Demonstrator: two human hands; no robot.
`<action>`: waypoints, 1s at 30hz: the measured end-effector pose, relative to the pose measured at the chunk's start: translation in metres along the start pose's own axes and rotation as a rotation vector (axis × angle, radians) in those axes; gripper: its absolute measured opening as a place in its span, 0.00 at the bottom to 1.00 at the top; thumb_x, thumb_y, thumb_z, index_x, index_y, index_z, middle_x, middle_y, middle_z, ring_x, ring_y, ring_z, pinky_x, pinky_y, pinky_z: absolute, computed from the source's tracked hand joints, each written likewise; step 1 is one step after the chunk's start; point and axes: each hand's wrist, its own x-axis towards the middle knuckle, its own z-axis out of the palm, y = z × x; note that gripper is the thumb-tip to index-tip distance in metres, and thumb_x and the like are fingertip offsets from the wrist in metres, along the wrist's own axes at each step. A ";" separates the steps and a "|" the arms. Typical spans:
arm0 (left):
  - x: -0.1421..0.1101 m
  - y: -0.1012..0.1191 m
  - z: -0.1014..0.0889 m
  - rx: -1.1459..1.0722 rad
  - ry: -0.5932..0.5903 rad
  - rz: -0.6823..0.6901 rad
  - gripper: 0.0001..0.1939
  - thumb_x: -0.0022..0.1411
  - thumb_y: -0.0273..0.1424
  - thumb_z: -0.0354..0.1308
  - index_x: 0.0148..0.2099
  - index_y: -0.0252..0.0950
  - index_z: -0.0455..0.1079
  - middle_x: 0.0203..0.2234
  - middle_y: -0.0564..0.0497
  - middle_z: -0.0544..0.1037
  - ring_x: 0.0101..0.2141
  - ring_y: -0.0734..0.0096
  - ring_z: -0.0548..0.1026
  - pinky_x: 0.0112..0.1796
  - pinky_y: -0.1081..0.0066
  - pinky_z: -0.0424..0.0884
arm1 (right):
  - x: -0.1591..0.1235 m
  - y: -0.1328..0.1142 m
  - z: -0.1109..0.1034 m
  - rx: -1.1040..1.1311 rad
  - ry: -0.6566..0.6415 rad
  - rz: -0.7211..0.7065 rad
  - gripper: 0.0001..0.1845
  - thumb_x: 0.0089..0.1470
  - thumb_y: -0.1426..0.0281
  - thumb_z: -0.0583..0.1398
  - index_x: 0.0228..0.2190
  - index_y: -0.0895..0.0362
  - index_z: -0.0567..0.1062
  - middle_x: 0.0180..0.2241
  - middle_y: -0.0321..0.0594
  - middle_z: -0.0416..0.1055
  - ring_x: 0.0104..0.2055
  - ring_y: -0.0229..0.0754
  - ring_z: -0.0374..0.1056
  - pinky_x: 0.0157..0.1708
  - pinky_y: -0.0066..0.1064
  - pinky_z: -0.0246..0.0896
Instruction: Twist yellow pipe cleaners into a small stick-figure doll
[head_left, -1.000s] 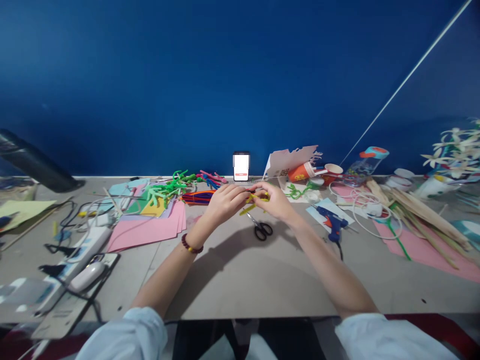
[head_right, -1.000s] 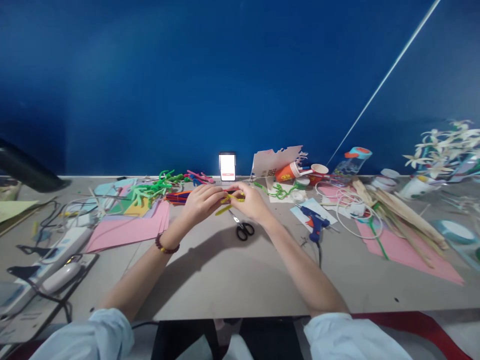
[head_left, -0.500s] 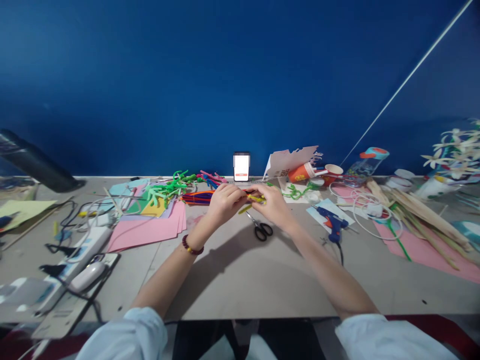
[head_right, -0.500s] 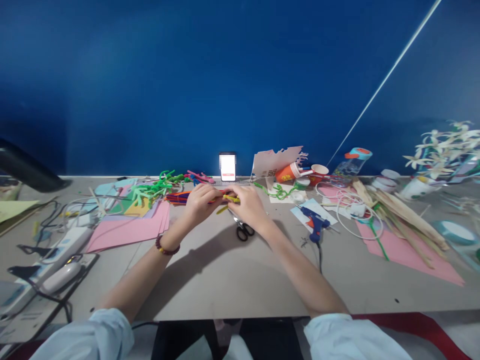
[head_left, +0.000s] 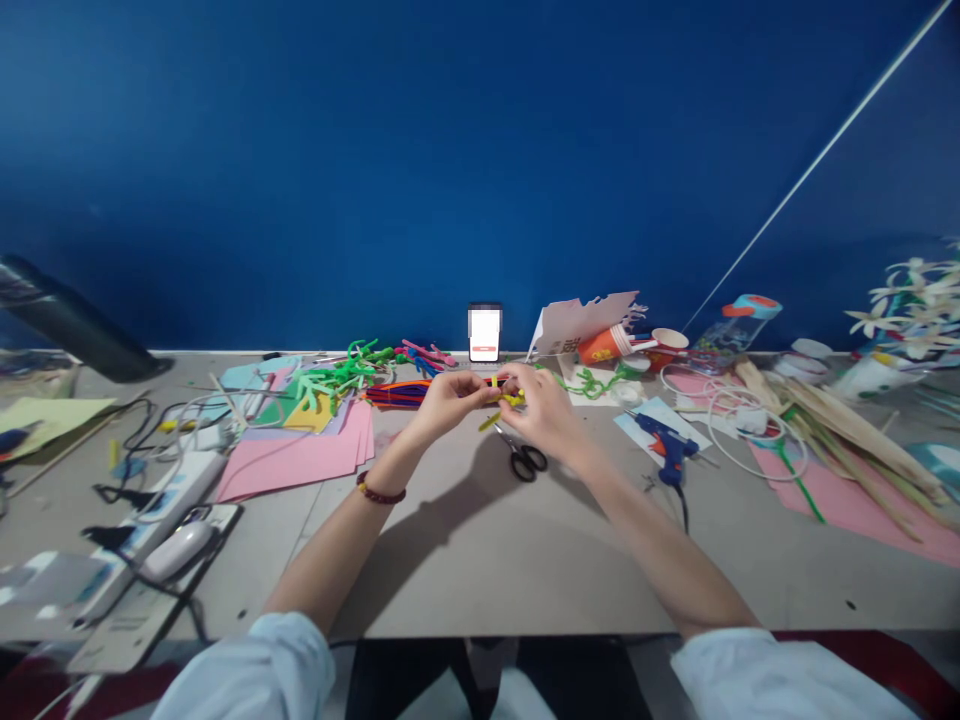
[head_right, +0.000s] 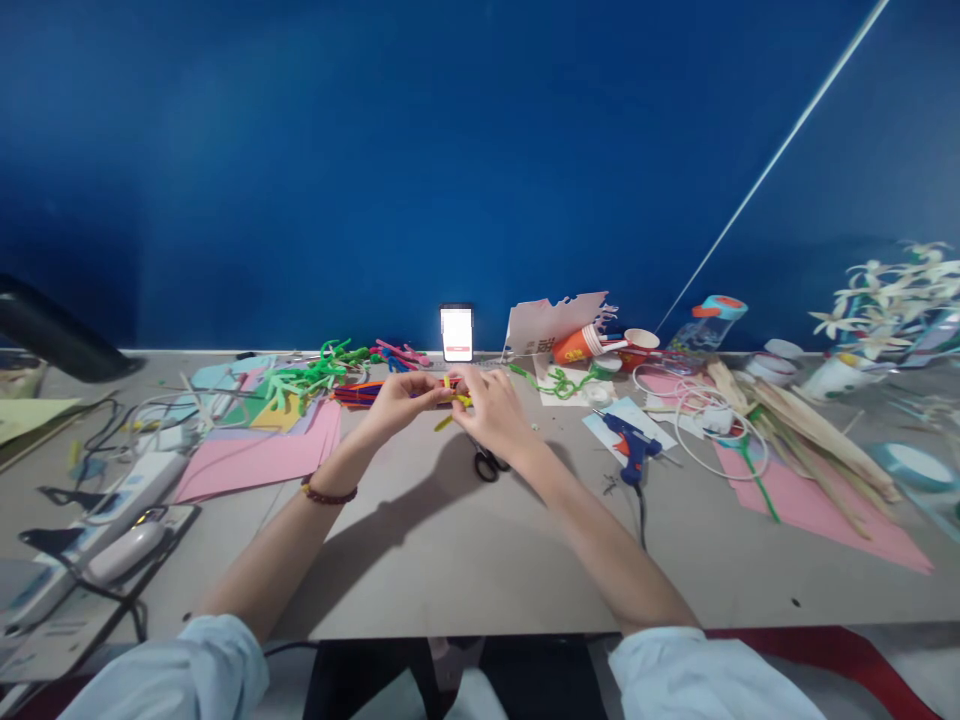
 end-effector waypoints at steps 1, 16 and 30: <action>0.000 0.000 0.000 -0.025 -0.001 -0.013 0.18 0.52 0.43 0.66 0.24 0.32 0.70 0.18 0.53 0.73 0.22 0.77 0.71 0.26 0.73 0.71 | 0.000 0.000 0.000 -0.003 0.003 -0.006 0.18 0.52 0.76 0.57 0.45 0.52 0.68 0.39 0.41 0.76 0.42 0.48 0.68 0.45 0.39 0.56; -0.002 0.005 -0.002 0.087 -0.030 0.071 0.17 0.58 0.43 0.61 0.29 0.32 0.73 0.22 0.49 0.77 0.23 0.75 0.73 0.25 0.75 0.71 | 0.001 0.007 0.001 0.025 -0.038 0.022 0.13 0.55 0.74 0.56 0.40 0.53 0.77 0.41 0.44 0.71 0.42 0.47 0.68 0.44 0.40 0.62; -0.004 0.010 -0.007 0.381 -0.085 0.469 0.06 0.62 0.29 0.57 0.40 0.35 0.74 0.32 0.47 0.78 0.33 0.71 0.75 0.34 0.70 0.73 | 0.003 0.017 0.002 0.139 -0.081 0.073 0.10 0.55 0.75 0.55 0.33 0.54 0.77 0.40 0.42 0.73 0.41 0.44 0.68 0.42 0.37 0.62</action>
